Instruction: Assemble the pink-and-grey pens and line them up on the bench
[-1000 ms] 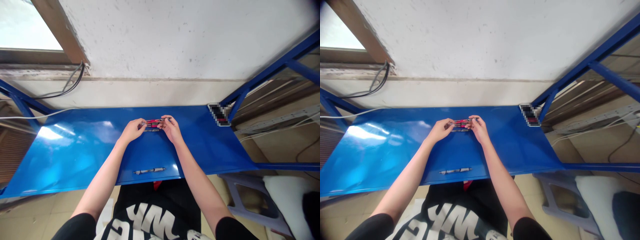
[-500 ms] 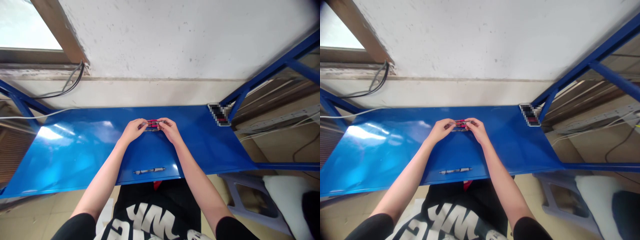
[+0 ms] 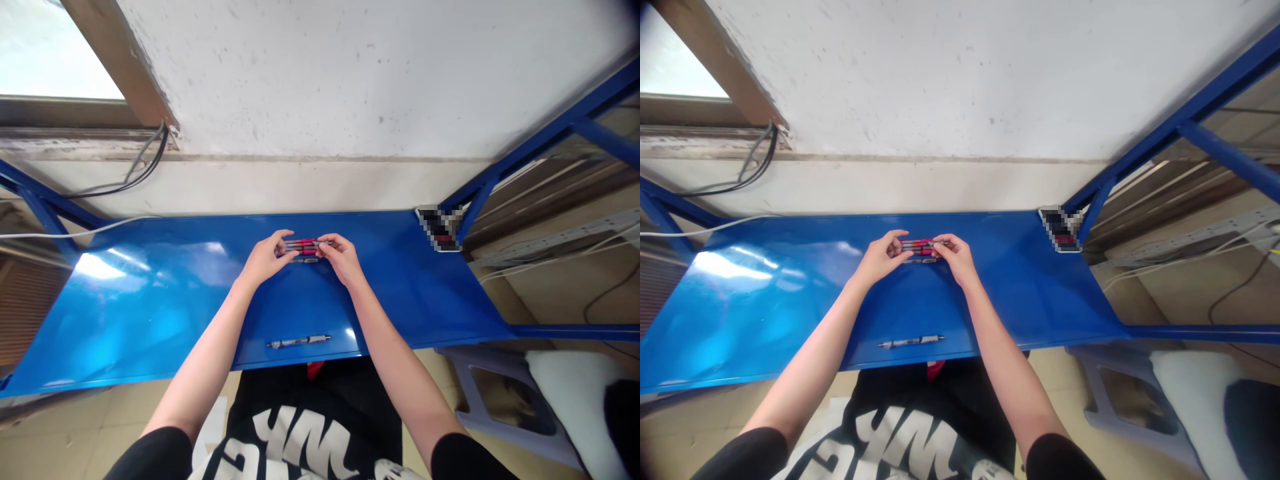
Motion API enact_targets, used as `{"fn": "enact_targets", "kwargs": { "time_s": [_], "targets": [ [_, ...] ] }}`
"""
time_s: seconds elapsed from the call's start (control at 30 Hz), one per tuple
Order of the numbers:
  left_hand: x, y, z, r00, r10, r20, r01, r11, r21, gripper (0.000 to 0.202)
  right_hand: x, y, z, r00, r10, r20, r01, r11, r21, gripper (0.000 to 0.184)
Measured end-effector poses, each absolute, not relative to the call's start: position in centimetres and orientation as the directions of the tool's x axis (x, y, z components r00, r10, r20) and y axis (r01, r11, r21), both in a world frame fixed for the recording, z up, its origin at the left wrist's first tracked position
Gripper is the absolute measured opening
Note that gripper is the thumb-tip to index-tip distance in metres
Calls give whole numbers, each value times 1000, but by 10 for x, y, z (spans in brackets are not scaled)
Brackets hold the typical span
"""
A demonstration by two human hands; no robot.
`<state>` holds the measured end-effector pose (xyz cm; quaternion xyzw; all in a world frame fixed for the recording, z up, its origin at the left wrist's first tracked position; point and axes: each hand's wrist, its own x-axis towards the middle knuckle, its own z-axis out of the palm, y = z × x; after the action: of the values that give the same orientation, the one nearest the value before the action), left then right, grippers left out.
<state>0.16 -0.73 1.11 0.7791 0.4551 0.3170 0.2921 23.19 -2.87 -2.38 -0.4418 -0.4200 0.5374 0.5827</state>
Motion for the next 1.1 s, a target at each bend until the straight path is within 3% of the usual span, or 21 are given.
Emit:
{"fn": "enact_targets", "kwargs": {
  "time_s": [0.07,0.23,0.37,0.6,0.8,0.93,1.1],
  "targets": [
    [0,-7,12,389,895,218,544,-414,730,46,233,-28,-22,93,995,20,-272,45,-961,24],
    [-3,-4,10,526,824,212,600,-536,594,17,236,-28,-22,111,994,17,-282,48,-958,23],
    [-3,-3,10,577,804,144,629,-550,550,13,236,-27,-24,109,994,11,-265,39,-963,21],
    [-33,8,25,477,876,70,643,-403,652,16,236,-27,-24,116,993,-2,-268,29,-963,23],
    [-51,13,25,435,877,-205,675,-167,718,24,236,-26,-26,119,993,-13,-263,19,-965,23],
    [-47,11,25,440,855,-273,706,-142,694,26,237,-27,-25,117,993,-14,-262,18,-965,24],
    [-42,11,24,448,858,-251,732,-190,655,17,236,-28,-22,108,994,-18,-277,13,-961,24]
  ]
}}
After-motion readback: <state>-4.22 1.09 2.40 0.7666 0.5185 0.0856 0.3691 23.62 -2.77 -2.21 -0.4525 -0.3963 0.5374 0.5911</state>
